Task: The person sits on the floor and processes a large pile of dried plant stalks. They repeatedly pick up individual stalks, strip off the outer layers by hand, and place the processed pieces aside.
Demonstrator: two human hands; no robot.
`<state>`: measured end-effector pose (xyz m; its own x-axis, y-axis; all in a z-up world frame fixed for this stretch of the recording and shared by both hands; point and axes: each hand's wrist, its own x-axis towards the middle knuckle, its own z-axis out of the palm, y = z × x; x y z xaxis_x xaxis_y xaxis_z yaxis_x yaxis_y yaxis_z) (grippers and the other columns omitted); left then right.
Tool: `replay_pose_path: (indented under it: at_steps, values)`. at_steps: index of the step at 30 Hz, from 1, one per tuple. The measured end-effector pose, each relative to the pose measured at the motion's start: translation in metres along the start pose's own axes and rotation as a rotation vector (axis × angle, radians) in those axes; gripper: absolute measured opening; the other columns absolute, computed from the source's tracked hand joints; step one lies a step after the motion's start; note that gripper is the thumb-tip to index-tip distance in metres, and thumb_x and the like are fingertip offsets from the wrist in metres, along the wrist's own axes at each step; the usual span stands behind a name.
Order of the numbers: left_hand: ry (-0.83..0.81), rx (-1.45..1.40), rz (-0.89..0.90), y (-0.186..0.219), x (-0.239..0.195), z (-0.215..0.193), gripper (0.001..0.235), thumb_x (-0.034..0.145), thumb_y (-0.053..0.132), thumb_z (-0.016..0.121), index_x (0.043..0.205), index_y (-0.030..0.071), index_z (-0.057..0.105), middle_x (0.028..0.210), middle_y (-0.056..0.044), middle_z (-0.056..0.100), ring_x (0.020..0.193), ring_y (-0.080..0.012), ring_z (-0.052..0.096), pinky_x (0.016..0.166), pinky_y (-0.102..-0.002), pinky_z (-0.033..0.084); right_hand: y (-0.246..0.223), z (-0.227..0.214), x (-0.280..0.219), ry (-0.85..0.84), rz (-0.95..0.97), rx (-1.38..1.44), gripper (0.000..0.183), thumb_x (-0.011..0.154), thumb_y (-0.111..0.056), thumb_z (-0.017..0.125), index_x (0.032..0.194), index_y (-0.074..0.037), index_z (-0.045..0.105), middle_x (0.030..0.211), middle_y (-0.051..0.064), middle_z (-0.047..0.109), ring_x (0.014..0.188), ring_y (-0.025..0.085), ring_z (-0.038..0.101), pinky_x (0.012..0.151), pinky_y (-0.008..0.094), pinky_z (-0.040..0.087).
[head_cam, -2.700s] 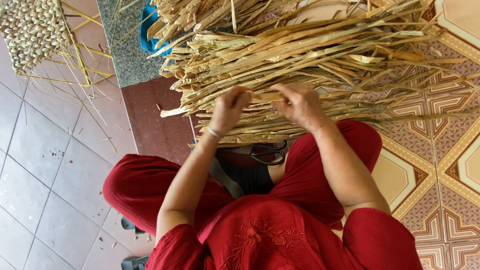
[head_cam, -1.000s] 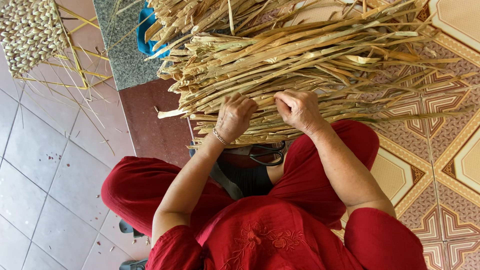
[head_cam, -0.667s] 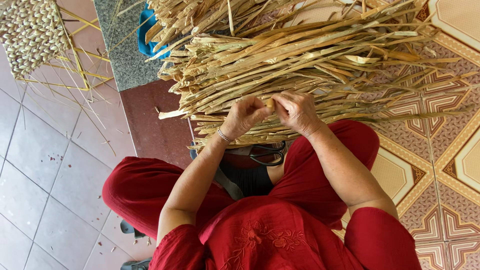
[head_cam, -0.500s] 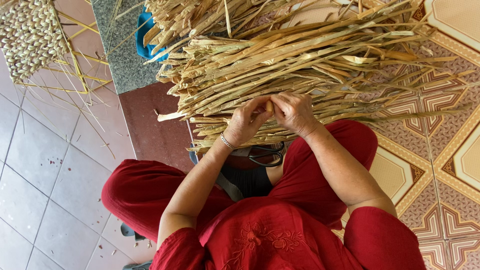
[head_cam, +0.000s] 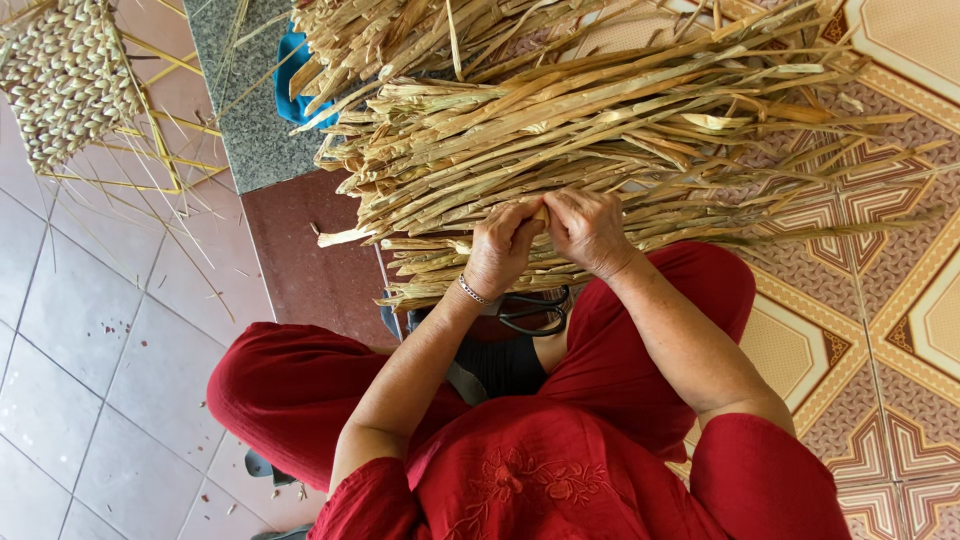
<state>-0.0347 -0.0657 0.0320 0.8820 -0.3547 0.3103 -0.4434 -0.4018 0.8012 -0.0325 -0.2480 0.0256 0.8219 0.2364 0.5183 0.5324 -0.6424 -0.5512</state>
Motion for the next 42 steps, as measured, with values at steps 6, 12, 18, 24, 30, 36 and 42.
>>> replay_pose_path:
  at_steps: [6,12,18,24,30,36,42]
  values:
    - [0.05,-0.021,-0.034,-0.01,0.002,0.004,0.011,0.097,0.001,0.07,0.107,0.004,0.066,0.094,-0.01,0.073,0.082,-0.023,0.074,0.07,-0.033,0.059,-0.006,0.0,0.0,0.039,-0.056,0.008,0.012,0.09,0.004,0.065,0.101,0.002,0.067,0.087,0.013,0.072,0.07,0.023,0.072,0.059,0.034,0.059]
    - [0.057,-0.136,-0.162,-0.029,0.009,0.009,0.018,0.099,-0.002,0.067,0.115,0.005,0.067,0.096,-0.006,0.075,0.08,-0.0158,0.072,0.067,-0.029,0.059,-0.015,-0.01,0.023,0.109,-0.073,-0.21,0.016,0.086,-0.002,0.072,0.101,-0.002,0.072,0.08,0.006,0.067,0.074,0.021,0.063,0.065,0.037,0.051]
    - [0.066,-0.571,-0.259,-0.039,0.014,-0.032,0.041,0.103,-0.002,0.058,0.144,0.003,0.058,0.121,-0.01,0.07,0.106,-0.0149,0.065,0.092,-0.029,0.057,-0.009,-0.012,0.014,0.185,0.026,-0.119,0.019,0.104,-0.025,0.079,0.104,-0.022,0.061,0.087,-0.004,0.064,0.078,0.014,0.058,0.07,0.032,0.048]
    - [-0.148,-0.321,-0.381,-0.02,0.013,-0.026,0.039,0.104,0.021,0.06,0.139,0.005,0.059,0.107,-0.01,0.074,0.092,-0.0155,0.075,0.073,-0.028,0.065,0.013,-0.001,0.007,-0.05,0.657,0.867,0.045,0.104,-0.041,0.048,0.139,-0.015,0.061,0.096,0.002,0.073,0.069,0.007,0.062,0.057,0.025,0.051]
    - [-0.071,0.008,0.063,0.006,0.019,-0.009,0.035,0.103,0.03,0.063,0.116,-0.002,0.067,0.094,-0.016,0.072,0.079,-0.0229,0.071,0.069,-0.034,0.057,0.006,-0.019,0.015,0.1,0.479,0.915,0.032,0.114,-0.028,0.055,0.12,-0.001,0.071,0.119,0.013,0.073,0.112,0.017,0.069,0.104,0.036,0.054]
    - [-0.251,-0.308,-0.307,0.021,0.057,0.019,0.036,0.107,0.031,0.053,0.093,0.004,0.073,0.066,-0.008,0.068,0.058,-0.0214,0.067,0.058,-0.035,0.055,0.012,-0.036,0.035,0.206,0.592,1.082,0.028,0.113,-0.026,0.054,0.1,-0.007,0.07,0.101,0.011,0.074,0.098,0.021,0.072,0.093,0.04,0.057]
    - [-0.273,-0.144,-0.149,0.03,0.08,0.037,0.039,0.107,0.032,0.049,0.087,0.007,0.069,0.063,-0.004,0.067,0.051,-0.0155,0.064,0.054,-0.034,0.055,0.042,-0.051,0.055,0.41,0.754,1.3,0.027,0.11,-0.023,0.046,0.093,-0.008,0.061,0.082,0.006,0.066,0.078,0.023,0.066,0.077,0.043,0.058]
